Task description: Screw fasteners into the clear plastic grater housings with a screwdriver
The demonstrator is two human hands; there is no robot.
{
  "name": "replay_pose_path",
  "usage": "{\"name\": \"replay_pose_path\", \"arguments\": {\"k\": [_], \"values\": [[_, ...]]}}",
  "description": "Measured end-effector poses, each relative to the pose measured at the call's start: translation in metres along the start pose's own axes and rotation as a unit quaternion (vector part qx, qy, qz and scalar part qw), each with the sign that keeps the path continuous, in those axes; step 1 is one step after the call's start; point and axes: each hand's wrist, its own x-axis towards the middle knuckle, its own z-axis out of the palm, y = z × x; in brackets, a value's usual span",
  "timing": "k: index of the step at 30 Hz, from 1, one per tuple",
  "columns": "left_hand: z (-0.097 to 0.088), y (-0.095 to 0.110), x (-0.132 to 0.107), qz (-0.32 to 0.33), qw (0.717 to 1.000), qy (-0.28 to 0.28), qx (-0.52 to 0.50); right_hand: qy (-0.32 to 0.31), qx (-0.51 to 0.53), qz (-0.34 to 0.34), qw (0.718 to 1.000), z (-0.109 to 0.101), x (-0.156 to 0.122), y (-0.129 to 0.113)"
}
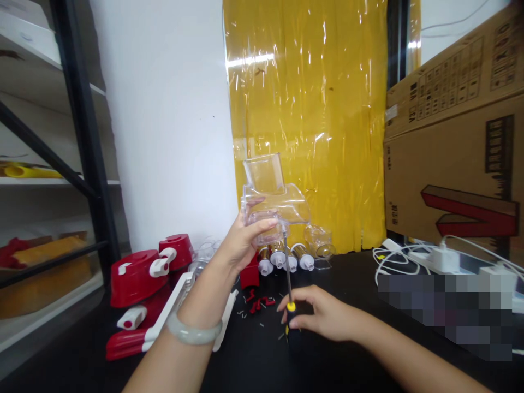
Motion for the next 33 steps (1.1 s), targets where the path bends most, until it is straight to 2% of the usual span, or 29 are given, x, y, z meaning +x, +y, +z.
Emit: {"name": "replay_pose_path", "arguments": {"k": [15, 23, 26, 30, 33], "values": [[-0.006, 0.003, 0.004, -0.022, 1.000, 0.011, 0.003, 0.009, 0.015, 0.016, 1.000, 0.002, 0.001, 0.007], [-0.006, 0.005, 0.001, 0.004, 1.000, -0.006, 0.029, 0.056, -0.044, 0.030, 0.997, 0.004, 0.004, 0.016], [-0.005, 0.005, 0.000, 0.012, 0.999, -0.016, 0.035, 0.038, -0.051, 0.018, 0.998, 0.000, 0.001, 0.011], [-0.005, 0.005, -0.001, 0.021, 0.999, -0.024, 0.040, -0.019, -0.003, -0.005, 1.000, -0.006, -0.003, 0.001], [-0.004, 0.005, -0.001, 0.020, 0.999, -0.024, 0.042, -0.014, 0.023, 0.018, 0.999, -0.007, -0.002, 0.005]]}}
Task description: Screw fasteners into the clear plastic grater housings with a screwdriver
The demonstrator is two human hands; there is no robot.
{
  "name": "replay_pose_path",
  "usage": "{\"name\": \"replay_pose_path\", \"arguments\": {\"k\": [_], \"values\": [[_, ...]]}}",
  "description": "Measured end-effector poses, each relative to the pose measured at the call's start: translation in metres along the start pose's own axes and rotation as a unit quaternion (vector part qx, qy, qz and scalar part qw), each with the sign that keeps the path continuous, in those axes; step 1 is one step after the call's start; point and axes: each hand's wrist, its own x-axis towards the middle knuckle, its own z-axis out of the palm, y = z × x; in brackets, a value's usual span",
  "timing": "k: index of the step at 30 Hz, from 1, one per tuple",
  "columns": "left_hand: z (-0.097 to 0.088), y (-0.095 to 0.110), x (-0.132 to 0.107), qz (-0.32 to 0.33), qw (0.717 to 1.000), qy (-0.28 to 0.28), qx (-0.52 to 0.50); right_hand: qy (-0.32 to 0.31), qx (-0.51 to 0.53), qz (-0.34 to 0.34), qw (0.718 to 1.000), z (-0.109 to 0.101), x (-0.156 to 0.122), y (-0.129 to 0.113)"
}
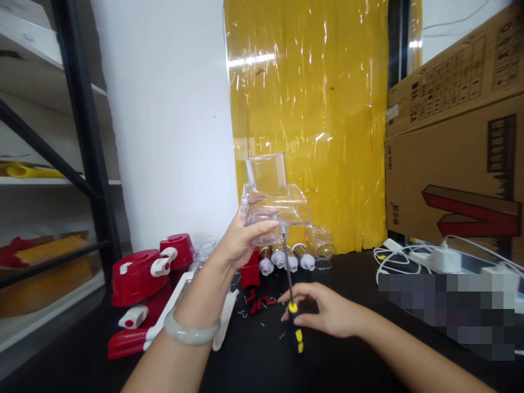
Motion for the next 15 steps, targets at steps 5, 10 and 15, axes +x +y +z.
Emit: {"name": "replay_pose_path", "arguments": {"k": [5, 10, 15], "values": [[0.000, -0.001, 0.000, -0.005, 1.000, 0.000, -0.002, 0.060, -0.055, 0.024, 0.996, 0.002, 0.005, 0.010], [-0.001, -0.001, 0.000, -0.005, 1.000, -0.005, -0.003, 0.017, -0.036, -0.015, 0.999, 0.000, -0.001, -0.001], [0.000, -0.001, 0.000, -0.006, 1.000, -0.009, -0.011, 0.035, -0.034, 0.009, 0.999, 0.004, 0.001, 0.000]]}}
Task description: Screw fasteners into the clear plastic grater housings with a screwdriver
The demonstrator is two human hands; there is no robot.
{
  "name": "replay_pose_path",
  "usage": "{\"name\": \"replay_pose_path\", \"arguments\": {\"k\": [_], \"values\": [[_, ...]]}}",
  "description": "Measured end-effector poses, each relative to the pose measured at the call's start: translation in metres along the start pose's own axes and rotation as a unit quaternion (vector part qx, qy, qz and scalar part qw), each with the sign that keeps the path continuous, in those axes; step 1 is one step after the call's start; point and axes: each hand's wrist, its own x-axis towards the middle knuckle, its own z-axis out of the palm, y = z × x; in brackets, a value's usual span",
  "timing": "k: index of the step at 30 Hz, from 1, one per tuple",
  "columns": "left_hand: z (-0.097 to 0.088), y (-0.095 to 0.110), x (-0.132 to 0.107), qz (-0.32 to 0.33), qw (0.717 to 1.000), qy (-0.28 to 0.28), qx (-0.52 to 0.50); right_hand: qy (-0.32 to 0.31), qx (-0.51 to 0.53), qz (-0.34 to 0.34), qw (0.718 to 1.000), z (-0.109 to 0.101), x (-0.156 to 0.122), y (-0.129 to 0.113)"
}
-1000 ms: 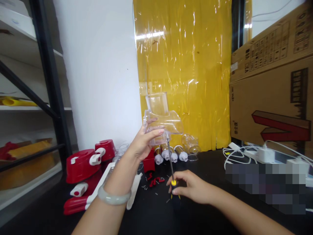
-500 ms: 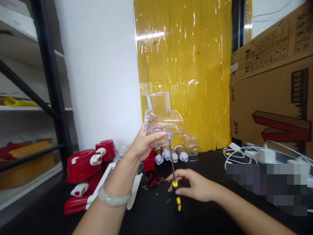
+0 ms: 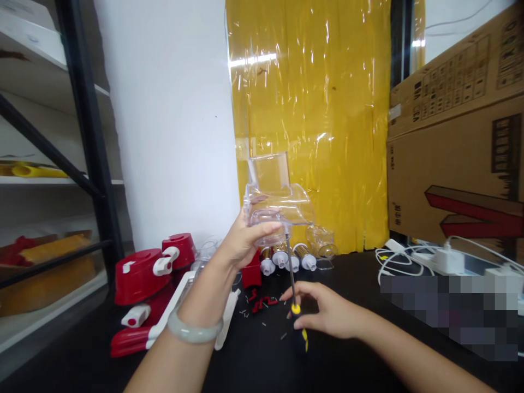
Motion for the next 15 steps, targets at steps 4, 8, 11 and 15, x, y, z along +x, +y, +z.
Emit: {"name": "replay_pose_path", "arguments": {"k": [4, 8, 11, 15], "values": [[0.0011, 0.0010, -0.0013, 0.001, 1.000, 0.004, 0.003, 0.037, -0.050, -0.007, 0.998, 0.0010, 0.0011, 0.0028], [0.0019, 0.0022, -0.0022, 0.004, 1.000, 0.003, 0.008, -0.036, 0.034, -0.052, 0.997, -0.0036, -0.0015, 0.0009], [0.0019, 0.0021, -0.0018, 0.004, 1.000, 0.006, 0.006, -0.022, 0.037, -0.021, 0.999, -0.0029, -0.0006, 0.0023], [0.0014, 0.0012, -0.0007, 0.008, 1.000, 0.007, 0.002, 0.026, -0.021, 0.002, 0.999, -0.0020, 0.0002, 0.0046]]}}
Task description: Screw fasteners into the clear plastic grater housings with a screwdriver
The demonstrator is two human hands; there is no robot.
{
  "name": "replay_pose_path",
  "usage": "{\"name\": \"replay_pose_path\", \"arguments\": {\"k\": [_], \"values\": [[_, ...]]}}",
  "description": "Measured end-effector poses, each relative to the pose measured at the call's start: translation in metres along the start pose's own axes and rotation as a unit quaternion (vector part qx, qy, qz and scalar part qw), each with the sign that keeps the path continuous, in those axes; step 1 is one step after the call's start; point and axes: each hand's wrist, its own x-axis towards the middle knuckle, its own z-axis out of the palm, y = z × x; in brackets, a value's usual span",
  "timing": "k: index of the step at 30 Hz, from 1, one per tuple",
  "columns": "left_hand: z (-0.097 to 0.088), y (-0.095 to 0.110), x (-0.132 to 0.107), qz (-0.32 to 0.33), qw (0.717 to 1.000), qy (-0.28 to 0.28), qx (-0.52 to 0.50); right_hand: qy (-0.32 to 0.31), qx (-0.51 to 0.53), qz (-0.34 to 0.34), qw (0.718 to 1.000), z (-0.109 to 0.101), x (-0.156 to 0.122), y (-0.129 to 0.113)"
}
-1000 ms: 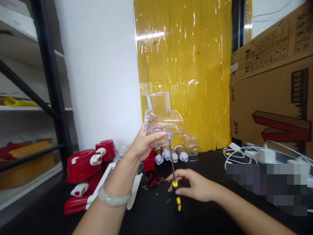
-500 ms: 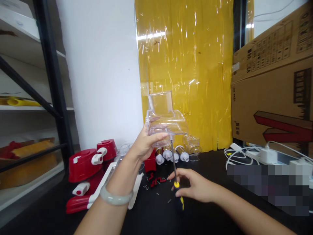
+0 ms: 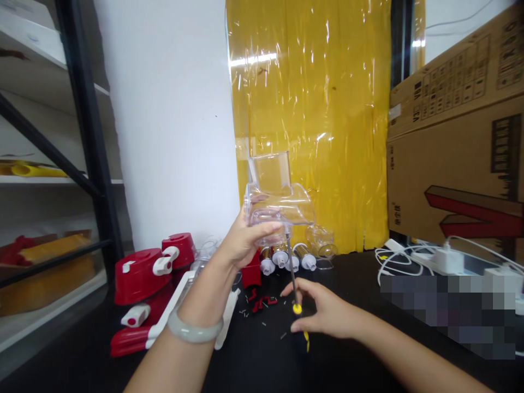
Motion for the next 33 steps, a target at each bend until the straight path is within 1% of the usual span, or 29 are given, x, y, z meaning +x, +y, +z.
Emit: {"name": "replay_pose_path", "arguments": {"k": [1, 3, 5, 6, 7, 9, 11, 12, 13, 16, 18, 20, 22, 25, 27, 30, 32, 33], "values": [[0.000, 0.000, 0.000, 0.001, 1.000, 0.001, 0.001, -0.015, 0.010, -0.011, 1.000, -0.001, -0.001, 0.000], [0.000, 0.000, 0.000, 0.001, 1.000, 0.002, 0.005, -0.065, 0.052, -0.040, 0.996, -0.003, -0.002, 0.000], [-0.001, 0.000, 0.000, 0.000, 1.000, 0.001, 0.008, -0.108, 0.090, -0.041, 0.989, -0.004, -0.002, 0.001], [-0.001, 0.000, 0.000, 0.000, 1.000, 0.000, 0.008, -0.110, 0.093, -0.029, 0.989, -0.003, -0.002, 0.002], [-0.001, 0.000, 0.000, 0.000, 1.000, -0.001, 0.007, -0.099, 0.081, -0.013, 0.992, -0.002, -0.001, 0.003], [-0.001, 0.000, 0.000, -0.001, 1.000, 0.000, 0.006, -0.051, 0.032, 0.016, 0.998, 0.002, 0.002, 0.004], [-0.001, 0.000, 0.000, 0.001, 1.000, 0.003, 0.009, -0.018, -0.007, 0.020, 1.000, 0.003, 0.003, 0.004], [-0.001, 0.000, 0.000, 0.004, 1.000, 0.004, 0.011, -0.023, -0.008, 0.013, 1.000, 0.002, 0.002, 0.003], [-0.001, 0.000, 0.000, 0.008, 1.000, 0.005, 0.014, -0.042, 0.002, 0.001, 0.999, 0.001, 0.001, 0.002], [-0.002, 0.001, 0.000, 0.023, 1.000, 0.003, 0.021, -0.127, 0.057, -0.034, 0.990, -0.006, -0.003, -0.003], [-0.002, 0.001, 0.001, 0.028, 0.999, -0.001, 0.025, -0.153, 0.094, -0.021, 0.984, -0.008, -0.003, -0.002], [-0.002, 0.001, 0.001, 0.032, 0.999, -0.004, 0.029, -0.142, 0.116, 0.018, 0.983, -0.005, -0.001, 0.001], [-0.003, 0.001, 0.001, 0.037, 0.999, -0.006, 0.030, -0.104, 0.100, 0.042, 0.989, -0.002, 0.003, 0.005], [-0.003, 0.000, 0.002, 0.038, 0.999, -0.009, 0.031, -0.055, 0.039, 0.032, 0.997, -0.001, 0.004, 0.005], [-0.003, 0.001, 0.002, 0.040, 0.999, -0.006, 0.033, -0.066, 0.031, 0.008, 0.997, -0.003, 0.001, 0.001], [-0.003, 0.001, 0.003, 0.049, 0.998, -0.005, 0.038, -0.120, 0.072, -0.028, 0.990, -0.007, -0.003, -0.004], [-0.003, 0.001, 0.003, 0.053, 0.998, -0.008, 0.039, -0.136, 0.104, -0.017, 0.985, -0.006, -0.003, -0.003], [-0.003, 0.001, 0.003, 0.053, 0.998, -0.008, 0.039, -0.130, 0.111, -0.002, 0.985, -0.005, -0.002, -0.002]]}}
